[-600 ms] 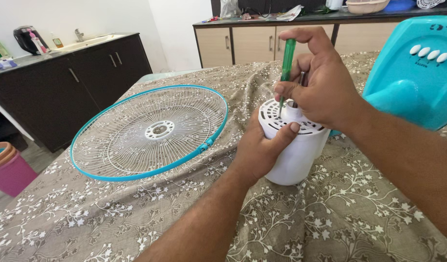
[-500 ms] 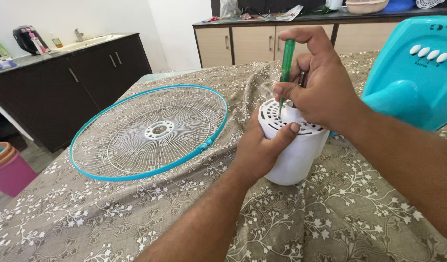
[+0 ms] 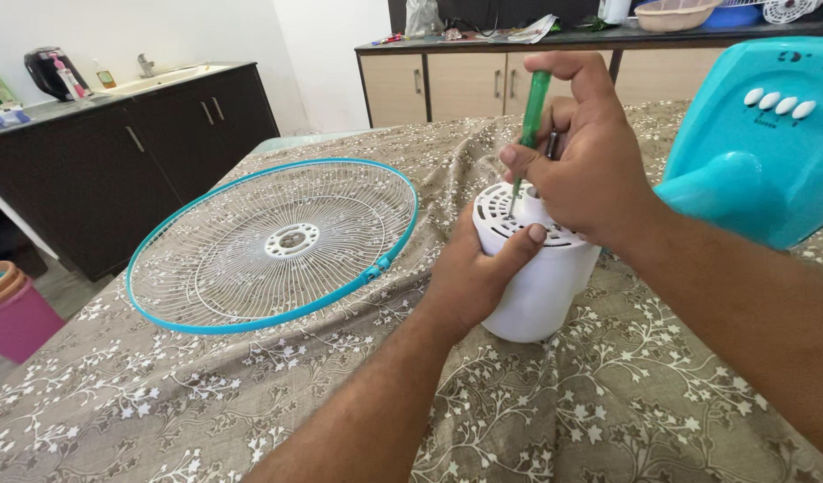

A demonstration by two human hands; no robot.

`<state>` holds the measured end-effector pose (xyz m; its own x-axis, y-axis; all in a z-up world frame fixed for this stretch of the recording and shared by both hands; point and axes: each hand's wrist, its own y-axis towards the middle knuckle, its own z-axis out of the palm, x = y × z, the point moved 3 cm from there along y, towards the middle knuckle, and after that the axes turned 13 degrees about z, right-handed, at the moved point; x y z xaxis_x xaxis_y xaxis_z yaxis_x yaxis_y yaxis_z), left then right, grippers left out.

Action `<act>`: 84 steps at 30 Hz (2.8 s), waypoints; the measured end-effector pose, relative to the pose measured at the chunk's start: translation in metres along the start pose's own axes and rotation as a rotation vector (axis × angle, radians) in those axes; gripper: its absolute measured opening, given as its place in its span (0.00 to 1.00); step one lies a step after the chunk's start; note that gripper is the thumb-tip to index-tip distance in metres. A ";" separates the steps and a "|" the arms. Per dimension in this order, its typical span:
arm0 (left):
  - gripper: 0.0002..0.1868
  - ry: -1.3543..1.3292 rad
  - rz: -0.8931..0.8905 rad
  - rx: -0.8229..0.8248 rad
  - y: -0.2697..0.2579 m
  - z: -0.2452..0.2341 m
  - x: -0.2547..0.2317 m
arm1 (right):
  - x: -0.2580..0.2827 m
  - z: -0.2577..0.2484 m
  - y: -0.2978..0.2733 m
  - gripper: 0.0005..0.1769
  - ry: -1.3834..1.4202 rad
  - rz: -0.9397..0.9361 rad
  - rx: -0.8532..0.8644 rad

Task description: The person reassembles a disassembled electric fan on a table. They attach the front grill to the motor housing, secure the base, then install the fan blades and tighten the central nut to complete the assembly.

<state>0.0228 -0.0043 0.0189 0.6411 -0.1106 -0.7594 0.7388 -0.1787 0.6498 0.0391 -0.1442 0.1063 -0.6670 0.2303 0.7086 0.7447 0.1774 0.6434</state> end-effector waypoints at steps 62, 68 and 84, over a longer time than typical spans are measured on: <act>0.58 0.576 -0.015 -0.114 -0.013 0.016 -0.006 | -0.161 -0.117 -0.056 0.36 0.992 1.136 -0.567; 0.56 0.560 0.118 -0.044 0.024 -0.012 0.022 | -0.184 -0.123 -0.038 0.37 0.943 1.092 -0.491; 0.57 0.250 0.058 0.011 0.055 -0.032 0.057 | -0.198 -0.118 -0.022 0.35 0.971 1.124 -0.604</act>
<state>0.1066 0.0112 0.0122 0.7150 0.1238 -0.6881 0.6977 -0.1899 0.6908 0.1522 -0.3066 -0.0142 0.2507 -0.7316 0.6339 0.8834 -0.0949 -0.4589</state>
